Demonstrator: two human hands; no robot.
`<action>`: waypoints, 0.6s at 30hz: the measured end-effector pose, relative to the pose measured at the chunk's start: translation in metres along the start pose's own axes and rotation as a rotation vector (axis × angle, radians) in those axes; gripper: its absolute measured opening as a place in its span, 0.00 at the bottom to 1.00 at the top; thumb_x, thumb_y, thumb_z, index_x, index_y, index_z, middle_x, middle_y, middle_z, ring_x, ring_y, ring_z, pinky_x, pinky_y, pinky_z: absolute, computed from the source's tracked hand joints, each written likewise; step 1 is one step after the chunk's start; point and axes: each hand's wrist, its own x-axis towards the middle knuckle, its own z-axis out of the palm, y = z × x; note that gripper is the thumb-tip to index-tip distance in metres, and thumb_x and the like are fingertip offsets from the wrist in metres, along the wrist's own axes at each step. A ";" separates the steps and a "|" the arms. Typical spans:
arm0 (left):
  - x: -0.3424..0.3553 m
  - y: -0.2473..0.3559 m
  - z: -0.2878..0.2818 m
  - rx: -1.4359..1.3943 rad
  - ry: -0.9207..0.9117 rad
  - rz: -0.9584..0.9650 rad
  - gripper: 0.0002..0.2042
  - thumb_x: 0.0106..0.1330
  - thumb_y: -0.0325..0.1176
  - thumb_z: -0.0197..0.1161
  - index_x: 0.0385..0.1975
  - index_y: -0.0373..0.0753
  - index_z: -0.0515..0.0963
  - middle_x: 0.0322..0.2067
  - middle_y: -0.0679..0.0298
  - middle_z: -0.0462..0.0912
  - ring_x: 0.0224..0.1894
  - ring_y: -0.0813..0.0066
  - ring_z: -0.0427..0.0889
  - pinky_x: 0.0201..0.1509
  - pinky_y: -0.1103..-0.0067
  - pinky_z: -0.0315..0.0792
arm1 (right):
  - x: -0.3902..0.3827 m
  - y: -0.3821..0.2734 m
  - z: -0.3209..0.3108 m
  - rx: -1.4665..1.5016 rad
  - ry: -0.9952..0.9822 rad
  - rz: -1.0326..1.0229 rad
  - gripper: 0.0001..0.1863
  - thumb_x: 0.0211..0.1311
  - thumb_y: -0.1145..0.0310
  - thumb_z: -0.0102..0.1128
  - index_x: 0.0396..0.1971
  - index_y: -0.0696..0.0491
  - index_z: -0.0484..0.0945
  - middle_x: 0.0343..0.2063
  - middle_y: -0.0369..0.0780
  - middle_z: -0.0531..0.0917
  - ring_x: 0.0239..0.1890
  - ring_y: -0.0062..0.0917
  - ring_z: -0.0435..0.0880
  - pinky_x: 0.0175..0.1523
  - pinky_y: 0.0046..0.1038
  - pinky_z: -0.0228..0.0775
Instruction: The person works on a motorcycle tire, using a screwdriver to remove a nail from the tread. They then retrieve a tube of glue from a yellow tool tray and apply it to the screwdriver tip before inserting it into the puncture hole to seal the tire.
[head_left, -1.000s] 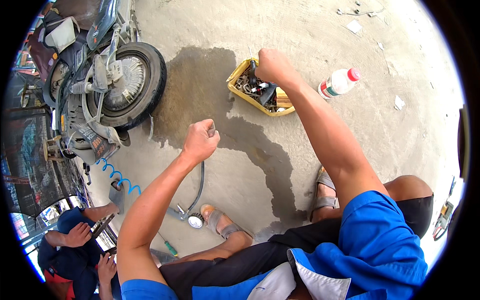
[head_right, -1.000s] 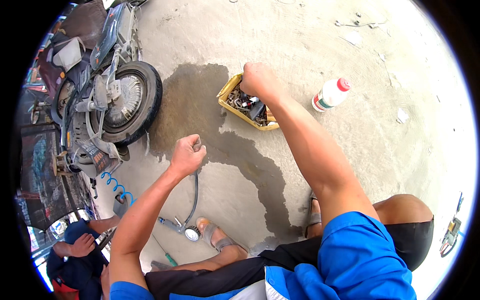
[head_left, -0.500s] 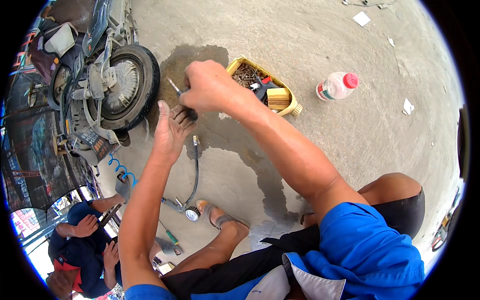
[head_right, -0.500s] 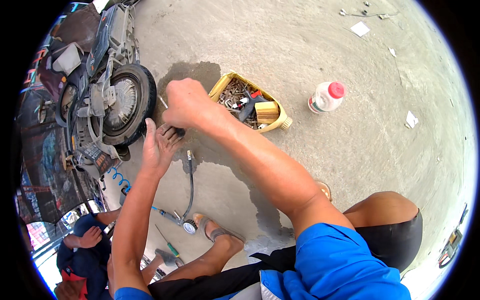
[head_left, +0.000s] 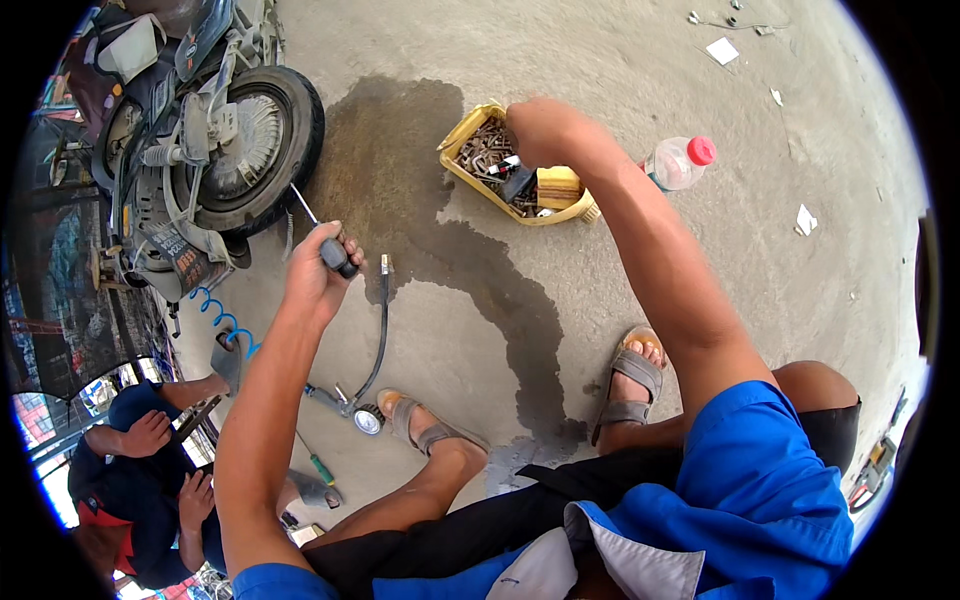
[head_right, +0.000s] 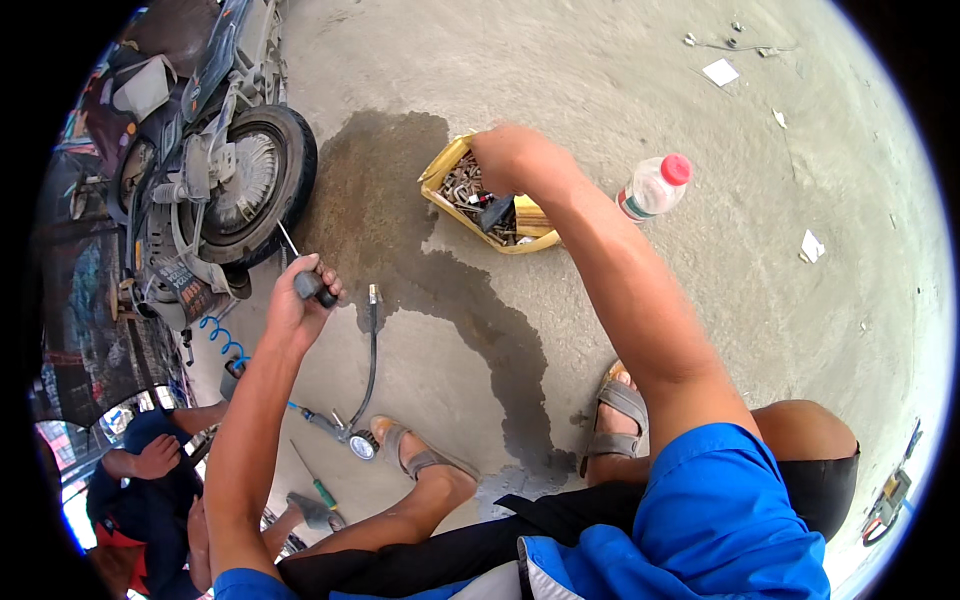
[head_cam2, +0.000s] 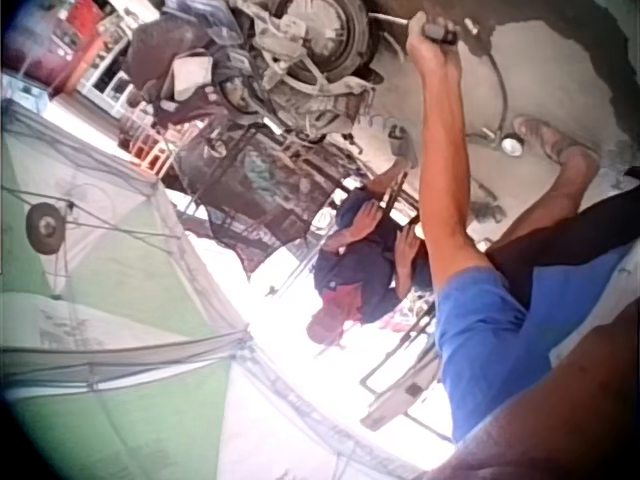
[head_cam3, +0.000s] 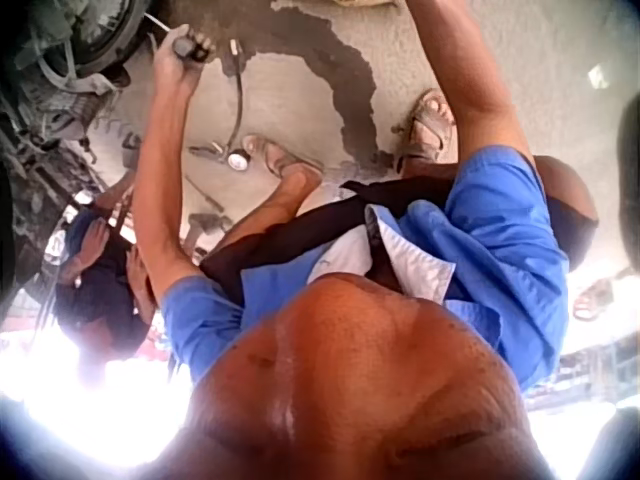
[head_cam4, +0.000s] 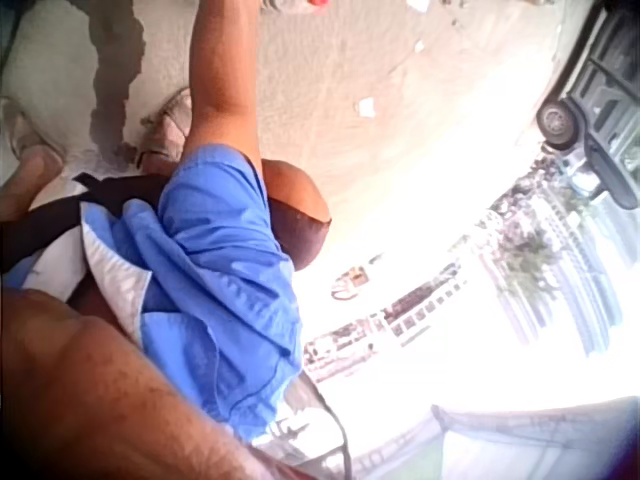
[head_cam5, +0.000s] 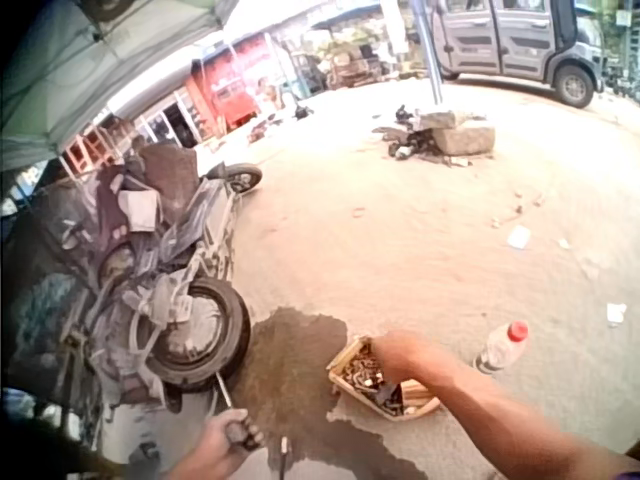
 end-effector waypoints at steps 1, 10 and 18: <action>0.000 -0.001 -0.001 0.010 -0.010 0.004 0.10 0.65 0.37 0.62 0.27 0.42 0.70 0.26 0.62 0.72 0.31 0.68 0.73 0.40 0.71 0.69 | -0.004 0.000 0.005 -0.052 -0.002 -0.001 0.11 0.53 0.75 0.59 0.36 0.58 0.85 0.36 0.48 0.87 0.44 0.42 0.87 0.45 0.40 0.81; -0.004 0.003 -0.012 0.098 -0.163 0.046 0.09 0.64 0.36 0.62 0.29 0.39 0.72 0.24 0.61 0.76 0.27 0.70 0.76 0.35 0.73 0.72 | -0.022 -0.003 0.047 -0.215 0.076 0.036 0.09 0.54 0.74 0.60 0.35 0.53 0.86 0.35 0.45 0.88 0.42 0.39 0.88 0.44 0.39 0.81; -0.008 0.009 -0.019 0.183 -0.185 0.071 0.09 0.65 0.37 0.61 0.27 0.40 0.72 0.25 0.63 0.75 0.29 0.70 0.75 0.37 0.72 0.71 | -0.014 0.012 0.045 -0.064 0.105 0.092 0.12 0.48 0.74 0.63 0.35 0.55 0.86 0.34 0.49 0.87 0.41 0.43 0.87 0.44 0.40 0.79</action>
